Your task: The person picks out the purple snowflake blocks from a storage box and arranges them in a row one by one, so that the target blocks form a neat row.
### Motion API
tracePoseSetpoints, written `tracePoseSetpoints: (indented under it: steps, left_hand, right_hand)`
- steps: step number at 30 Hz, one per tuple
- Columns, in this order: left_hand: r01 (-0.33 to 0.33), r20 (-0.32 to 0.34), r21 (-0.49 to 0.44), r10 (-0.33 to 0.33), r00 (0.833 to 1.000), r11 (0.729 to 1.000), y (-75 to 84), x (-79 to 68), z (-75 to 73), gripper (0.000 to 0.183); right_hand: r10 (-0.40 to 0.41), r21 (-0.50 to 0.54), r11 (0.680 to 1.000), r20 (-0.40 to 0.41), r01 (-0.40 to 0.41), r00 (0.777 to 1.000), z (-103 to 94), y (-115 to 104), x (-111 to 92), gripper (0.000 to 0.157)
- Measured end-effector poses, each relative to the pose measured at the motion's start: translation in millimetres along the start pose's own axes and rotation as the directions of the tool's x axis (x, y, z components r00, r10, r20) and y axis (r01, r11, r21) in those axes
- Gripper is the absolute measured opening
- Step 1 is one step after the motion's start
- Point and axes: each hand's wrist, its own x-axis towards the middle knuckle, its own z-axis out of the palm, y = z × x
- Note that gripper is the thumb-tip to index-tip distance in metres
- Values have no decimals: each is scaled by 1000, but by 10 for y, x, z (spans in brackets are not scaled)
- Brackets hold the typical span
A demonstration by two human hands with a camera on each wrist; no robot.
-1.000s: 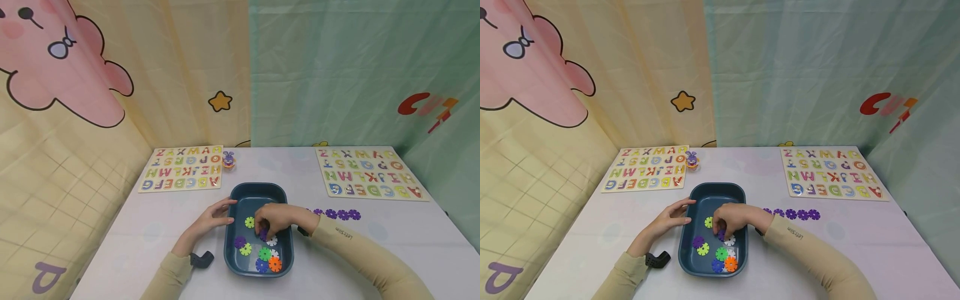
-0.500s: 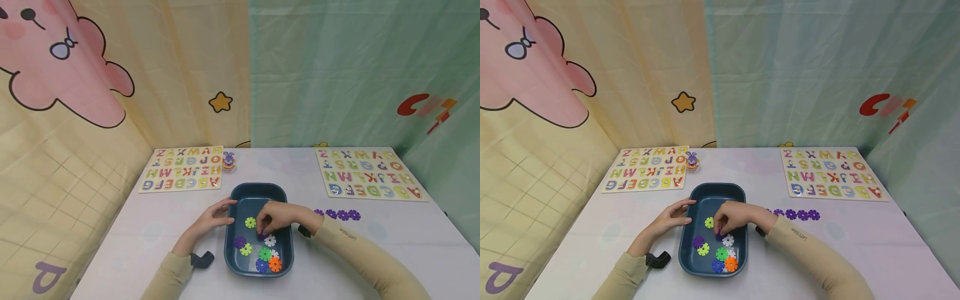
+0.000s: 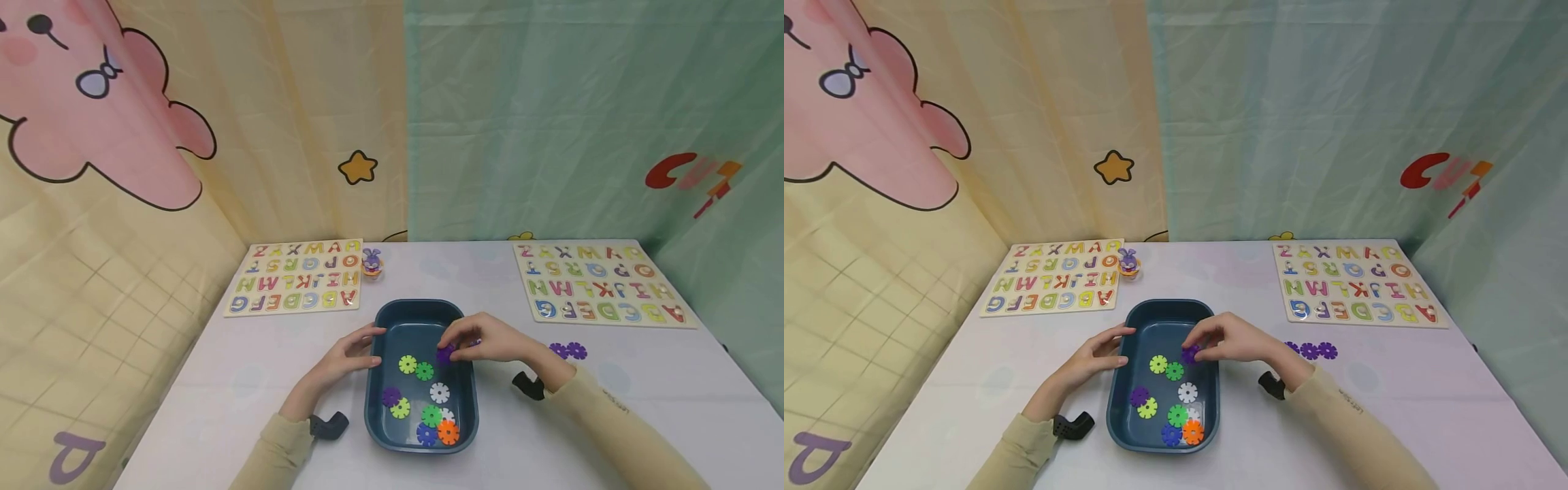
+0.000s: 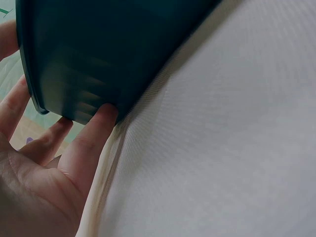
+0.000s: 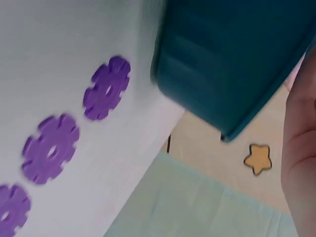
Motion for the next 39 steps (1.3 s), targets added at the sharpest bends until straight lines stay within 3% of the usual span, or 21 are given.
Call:
tracePoseSetpoints:
  steps: [5, 9, 16, 21, 24, 32, 36, 39]
  left_hand:
    - [-3, 2, 4, 3, 1000, 1000, -13, 1, -8, 57]
    - [-3, 1, 7, 3, 1000, 1000, -25, 6, -13, 56]
    - [-8, 3, 7, 8, 1000, 1000, -29, 7, -15, 56]
    - [-8, 0, 8, 8, 1000, 1000, -24, 1, -13, 56]
    - [-9, -1, 11, 9, 1000, 1000, -27, 0, -13, 56]
    - [-9, -3, 13, 9, 1000, 1000, -9, -4, -4, 55]
    - [-3, -6, 15, 3, 1000, 1000, 6, -9, 1, 56]
    - [-3, -5, 14, 3, 1000, 1000, 8, -4, -2, 56]
  right_hand:
    - [63, 75, 996, -140, -53, 988, -127, 4, -253, 31]
    - [131, 96, 989, -271, -109, 954, -209, 41, -460, 37]
    - [215, 76, 976, -495, -205, 842, -336, 139, -819, 41]
    - [286, 48, 945, -603, -324, 744, -406, 204, -1094, 42]
    - [316, 40, 923, -642, -382, 698, -437, 250, -1252, 43]
    - [391, 27, 853, -694, -521, 605, -540, 320, -1609, 51]
    - [416, 10, 818, -699, -575, 581, -593, 378, -1730, 55]
    - [425, -17, 795, -698, -607, 576, -634, 455, -1821, 57]
